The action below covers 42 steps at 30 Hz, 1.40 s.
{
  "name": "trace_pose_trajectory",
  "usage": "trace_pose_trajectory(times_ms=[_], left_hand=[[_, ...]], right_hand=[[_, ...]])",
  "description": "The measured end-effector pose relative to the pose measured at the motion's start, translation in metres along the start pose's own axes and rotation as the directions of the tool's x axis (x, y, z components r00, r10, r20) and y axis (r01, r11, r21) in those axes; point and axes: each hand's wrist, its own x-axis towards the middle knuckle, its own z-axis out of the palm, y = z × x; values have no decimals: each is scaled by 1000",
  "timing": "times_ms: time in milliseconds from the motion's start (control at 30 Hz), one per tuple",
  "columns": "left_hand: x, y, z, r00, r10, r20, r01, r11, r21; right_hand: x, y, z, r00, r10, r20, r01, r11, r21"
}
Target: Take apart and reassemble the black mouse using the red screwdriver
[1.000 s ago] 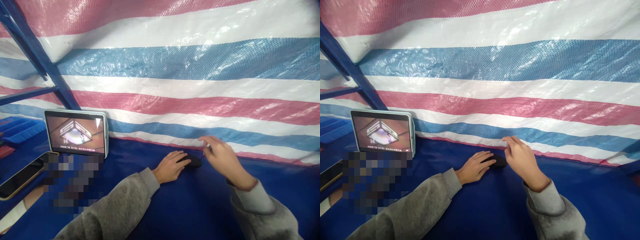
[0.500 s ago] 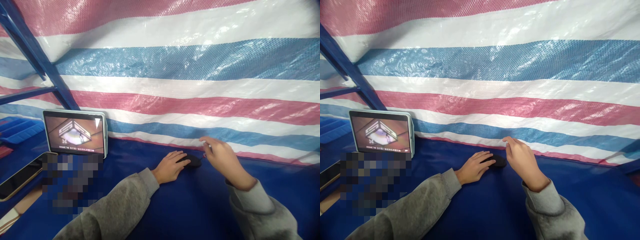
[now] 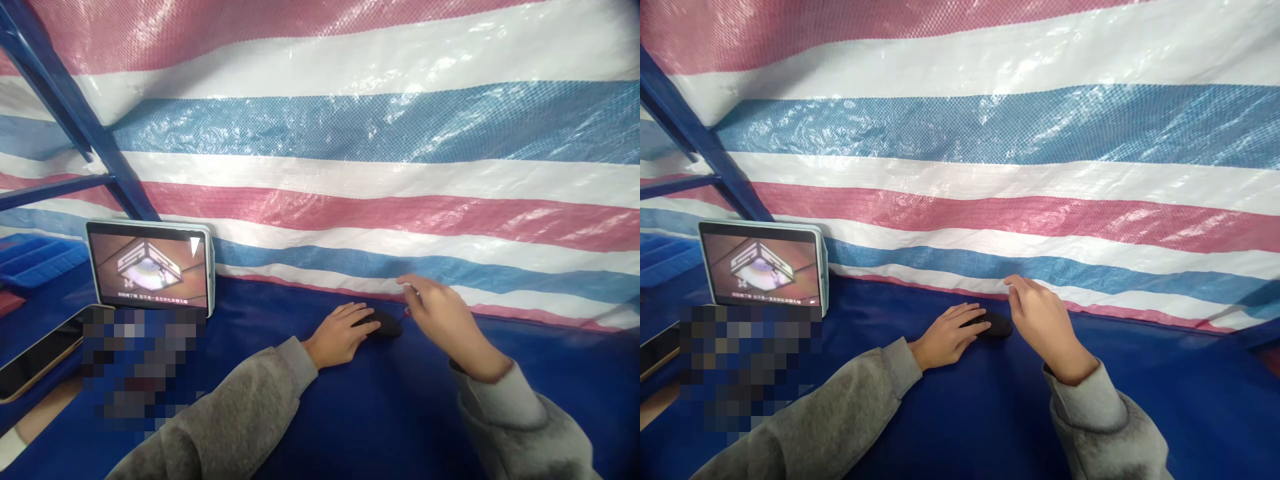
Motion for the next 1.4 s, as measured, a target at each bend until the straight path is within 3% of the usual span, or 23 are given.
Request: trace_pose_trajectory(times_ms=[767, 1033, 1400], left_hand=[[0, 0, -1, 1000, -15, 10, 16, 1000, -8], [0, 1, -1, 1000, -5, 1, 5, 1000, -2], [0, 0, 1, 1000, -11, -6, 11, 1000, -8]], right_hand=[[-2, -1, 0, 999, -43, 15, 45, 985, -166], [-2, -4, -3, 998, -42, 51, 46, 995, -88], [0, -1, -2, 996, 0, 89, 10, 992, -123]])
